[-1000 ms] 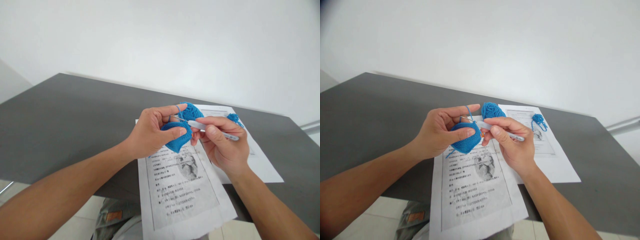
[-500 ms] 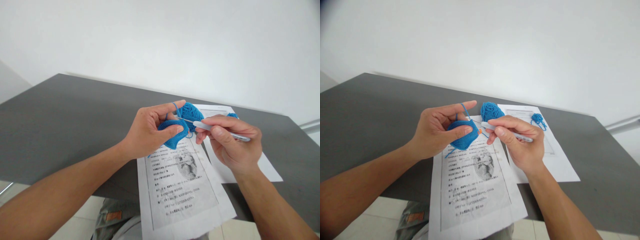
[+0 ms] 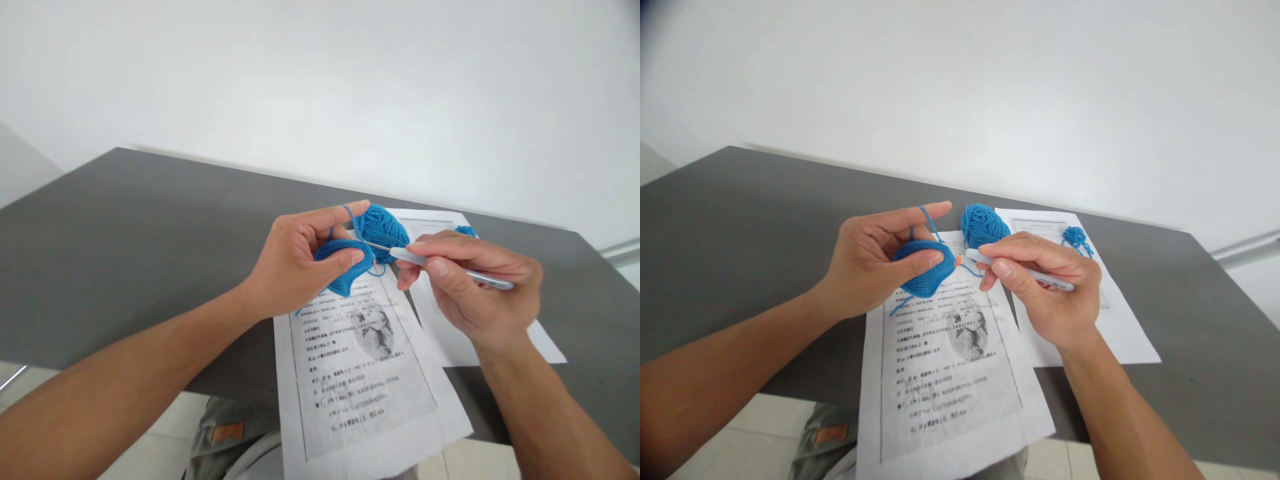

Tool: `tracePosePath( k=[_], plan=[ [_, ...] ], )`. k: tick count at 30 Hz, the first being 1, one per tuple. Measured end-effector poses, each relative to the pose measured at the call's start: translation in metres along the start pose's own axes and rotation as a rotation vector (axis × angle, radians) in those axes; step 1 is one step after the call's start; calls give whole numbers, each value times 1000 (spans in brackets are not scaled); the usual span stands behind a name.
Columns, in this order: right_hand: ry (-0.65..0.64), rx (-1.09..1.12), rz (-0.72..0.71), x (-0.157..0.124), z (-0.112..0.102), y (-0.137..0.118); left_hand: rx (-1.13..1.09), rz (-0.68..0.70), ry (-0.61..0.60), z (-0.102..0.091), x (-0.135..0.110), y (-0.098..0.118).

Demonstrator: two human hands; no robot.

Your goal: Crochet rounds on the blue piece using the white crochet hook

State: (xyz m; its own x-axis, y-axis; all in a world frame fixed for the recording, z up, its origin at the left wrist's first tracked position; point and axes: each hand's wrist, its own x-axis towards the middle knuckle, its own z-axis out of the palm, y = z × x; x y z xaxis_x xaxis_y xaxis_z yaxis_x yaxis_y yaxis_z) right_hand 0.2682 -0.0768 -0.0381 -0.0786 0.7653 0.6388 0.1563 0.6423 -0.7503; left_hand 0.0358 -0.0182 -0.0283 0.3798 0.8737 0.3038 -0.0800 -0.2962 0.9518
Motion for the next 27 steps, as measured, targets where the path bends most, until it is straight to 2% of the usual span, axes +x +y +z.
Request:
tracePosePath(
  k=[15,22,27],
  plan=[
    [-8,-27,-33,1,-3,0,-21,-2,29,0,1,2],
    [-30,-203,-128,6,-2,-8,13,28,20,0,2,-4],
    [-34,-286,-186,6,2,-9,96,130,37,-1,2,-9]
  ],
)
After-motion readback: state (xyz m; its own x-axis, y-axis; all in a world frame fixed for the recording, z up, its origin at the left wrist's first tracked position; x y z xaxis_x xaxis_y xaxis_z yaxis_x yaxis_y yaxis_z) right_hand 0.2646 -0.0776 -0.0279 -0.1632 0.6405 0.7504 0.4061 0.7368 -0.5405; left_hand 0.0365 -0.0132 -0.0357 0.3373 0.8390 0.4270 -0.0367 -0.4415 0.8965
